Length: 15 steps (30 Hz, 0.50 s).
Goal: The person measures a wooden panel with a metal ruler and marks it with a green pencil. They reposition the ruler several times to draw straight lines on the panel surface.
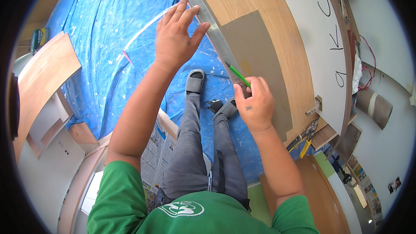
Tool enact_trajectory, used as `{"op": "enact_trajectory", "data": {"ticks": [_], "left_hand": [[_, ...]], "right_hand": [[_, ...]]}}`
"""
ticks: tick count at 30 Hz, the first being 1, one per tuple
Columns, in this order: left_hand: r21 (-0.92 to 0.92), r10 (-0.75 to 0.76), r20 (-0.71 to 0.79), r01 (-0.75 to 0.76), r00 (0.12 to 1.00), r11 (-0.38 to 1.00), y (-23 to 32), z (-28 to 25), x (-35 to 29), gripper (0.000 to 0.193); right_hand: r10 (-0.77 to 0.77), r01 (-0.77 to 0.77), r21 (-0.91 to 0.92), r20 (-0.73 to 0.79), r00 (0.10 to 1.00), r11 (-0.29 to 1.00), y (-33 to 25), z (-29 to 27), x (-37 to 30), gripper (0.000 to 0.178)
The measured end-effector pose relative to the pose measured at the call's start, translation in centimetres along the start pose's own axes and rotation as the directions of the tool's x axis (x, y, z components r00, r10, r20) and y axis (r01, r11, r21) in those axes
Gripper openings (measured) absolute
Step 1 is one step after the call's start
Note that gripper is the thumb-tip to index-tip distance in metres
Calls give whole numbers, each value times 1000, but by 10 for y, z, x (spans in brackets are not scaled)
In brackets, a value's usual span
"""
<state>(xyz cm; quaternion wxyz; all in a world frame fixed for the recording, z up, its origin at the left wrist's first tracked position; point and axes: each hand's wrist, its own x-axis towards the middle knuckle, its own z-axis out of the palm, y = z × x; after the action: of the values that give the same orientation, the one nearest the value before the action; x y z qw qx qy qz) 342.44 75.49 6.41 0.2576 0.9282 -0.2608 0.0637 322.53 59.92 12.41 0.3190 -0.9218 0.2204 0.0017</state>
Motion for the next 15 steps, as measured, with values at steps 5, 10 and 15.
{"op": "enact_trajectory", "data": {"ticks": [5,10,15], "left_hand": [[14,25,41,-25,999,1000,4,-10,5,72],[64,11,99,-18,995,998,7,-10,4,88],[116,-11,144,-6,989,993,11,-12,5,97]], "right_hand": [[15,-15,-7,-7,1000,1000,1,2,2,26],[34,-34,-5,-8,999,999,-3,-3,2,29],[99,-95,80,-47,994,992,-10,-27,-4,28]]}}
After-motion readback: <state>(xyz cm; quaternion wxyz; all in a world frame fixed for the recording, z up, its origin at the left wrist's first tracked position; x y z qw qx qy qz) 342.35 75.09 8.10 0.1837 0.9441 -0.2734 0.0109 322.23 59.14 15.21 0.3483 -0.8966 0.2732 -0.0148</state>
